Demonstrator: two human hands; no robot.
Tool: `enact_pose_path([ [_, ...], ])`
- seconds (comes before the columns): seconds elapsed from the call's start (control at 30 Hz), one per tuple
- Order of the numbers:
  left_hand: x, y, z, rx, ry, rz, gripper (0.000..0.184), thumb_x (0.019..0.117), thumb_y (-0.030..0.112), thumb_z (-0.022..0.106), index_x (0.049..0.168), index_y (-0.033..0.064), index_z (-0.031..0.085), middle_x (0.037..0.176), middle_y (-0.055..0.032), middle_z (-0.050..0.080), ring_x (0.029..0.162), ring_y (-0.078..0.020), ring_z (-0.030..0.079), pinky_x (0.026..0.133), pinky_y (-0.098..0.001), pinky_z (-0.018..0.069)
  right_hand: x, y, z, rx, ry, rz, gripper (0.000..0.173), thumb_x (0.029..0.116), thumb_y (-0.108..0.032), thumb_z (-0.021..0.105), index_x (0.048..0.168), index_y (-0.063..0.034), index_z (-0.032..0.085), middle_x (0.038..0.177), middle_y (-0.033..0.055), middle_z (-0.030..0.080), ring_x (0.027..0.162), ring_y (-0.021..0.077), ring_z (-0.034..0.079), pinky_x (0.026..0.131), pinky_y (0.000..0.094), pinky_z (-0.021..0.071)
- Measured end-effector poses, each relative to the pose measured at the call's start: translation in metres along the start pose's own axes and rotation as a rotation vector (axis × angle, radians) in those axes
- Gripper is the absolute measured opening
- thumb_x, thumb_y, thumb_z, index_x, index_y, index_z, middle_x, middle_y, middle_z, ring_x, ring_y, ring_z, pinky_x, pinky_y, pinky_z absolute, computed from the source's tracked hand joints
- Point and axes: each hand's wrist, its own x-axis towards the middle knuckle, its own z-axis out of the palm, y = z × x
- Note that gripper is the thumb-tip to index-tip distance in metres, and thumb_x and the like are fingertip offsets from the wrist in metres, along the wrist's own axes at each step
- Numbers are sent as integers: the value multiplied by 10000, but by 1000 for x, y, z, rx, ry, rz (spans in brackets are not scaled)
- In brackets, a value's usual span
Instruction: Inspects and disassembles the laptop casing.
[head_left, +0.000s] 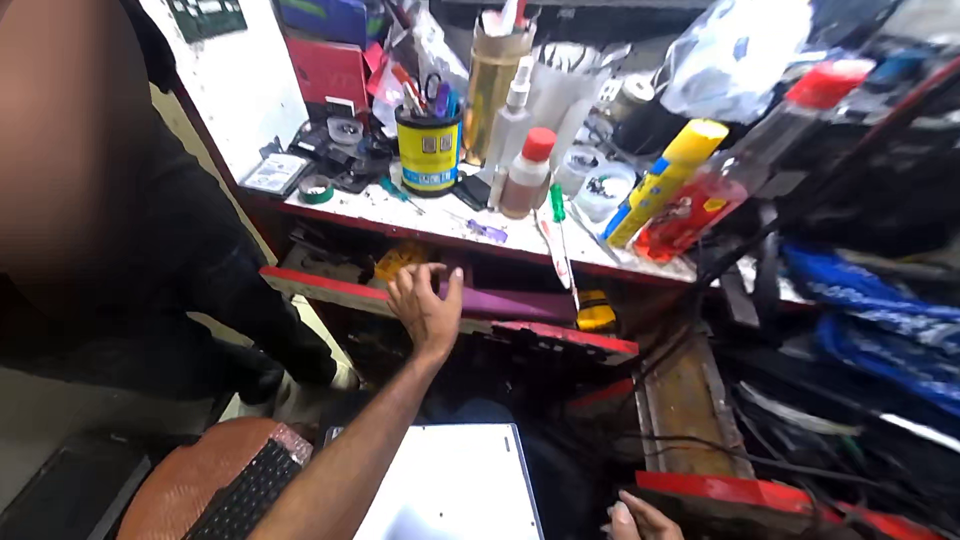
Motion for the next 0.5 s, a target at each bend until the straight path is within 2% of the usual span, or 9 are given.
enact_pose_path([
  [0.07,-24,-11,-23,-76,67,114,363,968,373,663,1133,55,714,1205,-179,616,1145,-360,544,990,-545,403,-2,11,-6,-87,-113,17,298,1001,-84,576,1178,152,623,974,176,680,803,72,653,740,217,564],
  [0.1,-37,-20,-37,-123,49,167,349,978,353,654,1134,44,704,1199,-164,618,1123,-310,553,973,-483,428,-3,15,-8,-116,-180,24,310,996,-100,589,1196,132,635,1001,185,690,837,102,667,761,240,570],
  [0.17,-71,-49,-73,-164,-98,258,270,991,270,653,1097,24,685,1118,-118,636,1012,-174,611,882,-319,519,-14,24,-16,-157,-314,47,333,987,-161,613,1210,84,656,1072,174,702,918,122,693,805,252,586],
  [0.2,-87,-64,-96,-127,-215,273,245,989,228,657,1092,7,685,1086,-114,667,975,-145,652,868,-305,559,-22,28,-19,-165,-357,55,335,982,-181,626,1198,71,669,1098,177,702,942,129,703,813,251,596],
  [0.23,-103,-78,-122,-46,-342,240,254,999,212,647,1127,-5,678,1095,-121,689,991,-156,674,899,-346,566,-28,31,-23,-167,-387,67,335,977,-186,636,1192,68,675,1121,187,696,965,141,709,825,255,602],
  [0.3,-132,-108,-172,125,-484,123,330,1009,243,629,1215,-12,666,1173,-150,697,1055,-225,677,942,-443,548,-42,36,-31,-159,-435,98,369,973,-187,643,1219,87,663,1181,227,681,1030,186,708,859,286,604],
  [0.37,-169,-143,-215,234,-477,-8,484,991,395,604,1298,25,649,1287,-138,664,1185,-249,639,1018,-483,521,-58,40,-41,-159,-530,156,465,978,-229,650,1314,92,620,1295,264,643,1149,266,678,935,366,587],
  [0.43,-210,-167,-251,226,-481,-154,721,937,527,606,1419,-5,551,1471,-183,547,1376,-285,517,1130,-495,431,-72,44,-48,-134,-643,216,560,969,-237,673,1412,83,553,1425,286,563,1283,323,608,1023,426,548],
  [0.5,-247,-171,-276,136,-548,-308,905,896,540,673,1542,-25,384,1592,-215,398,1478,-279,397,1191,-458,365,-84,43,-48,-89,-703,262,588,951,-188,688,1442,88,521,1478,302,509,1341,331,563,1064,427,519],
])
